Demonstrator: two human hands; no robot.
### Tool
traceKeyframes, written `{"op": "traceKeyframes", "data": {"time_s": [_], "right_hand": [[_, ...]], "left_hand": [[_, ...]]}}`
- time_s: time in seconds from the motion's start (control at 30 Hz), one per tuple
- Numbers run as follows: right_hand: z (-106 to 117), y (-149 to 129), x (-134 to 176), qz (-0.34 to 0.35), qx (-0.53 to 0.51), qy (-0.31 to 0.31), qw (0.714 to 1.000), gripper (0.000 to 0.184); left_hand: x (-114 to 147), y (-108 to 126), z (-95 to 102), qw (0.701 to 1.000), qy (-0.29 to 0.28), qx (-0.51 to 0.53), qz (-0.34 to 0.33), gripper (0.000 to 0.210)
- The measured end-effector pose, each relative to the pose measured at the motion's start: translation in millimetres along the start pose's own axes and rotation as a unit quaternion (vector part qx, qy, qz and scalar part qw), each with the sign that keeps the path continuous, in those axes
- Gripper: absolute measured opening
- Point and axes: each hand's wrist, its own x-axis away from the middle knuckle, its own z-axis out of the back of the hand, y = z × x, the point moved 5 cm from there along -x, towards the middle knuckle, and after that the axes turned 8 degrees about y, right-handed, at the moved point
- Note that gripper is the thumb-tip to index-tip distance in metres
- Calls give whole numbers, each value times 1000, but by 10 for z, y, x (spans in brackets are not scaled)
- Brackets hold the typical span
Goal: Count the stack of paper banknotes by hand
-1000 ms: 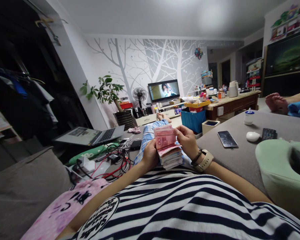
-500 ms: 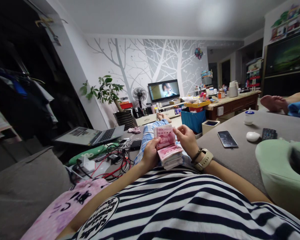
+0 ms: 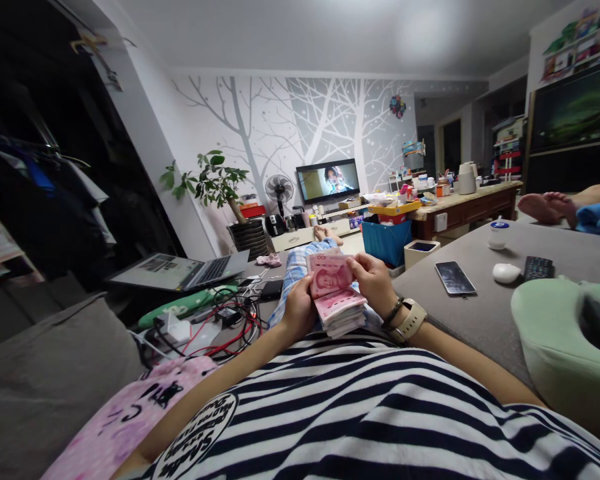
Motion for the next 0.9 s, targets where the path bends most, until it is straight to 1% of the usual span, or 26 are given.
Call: {"op": "traceKeyframes", "data": {"time_s": [0.2, 0.43, 0.6, 0.9], "right_hand": [[1, -72, 29, 6, -7, 1, 1000, 35], [-13, -70, 33, -8, -56, 1, 998, 24], [-15, -60, 30, -10, -59, 0, 998, 24], [-16, -82, 31, -15, -54, 2, 998, 27]], "left_hand": [[-25, -24, 7, 1000, -21, -9, -1, 14], [0, 41, 10, 999, -7, -39, -35, 14], [-2, 21, 2, 1000, -13, -20, -13, 12], [44, 33, -45, 1000, -26, -9, 2, 13]]}}
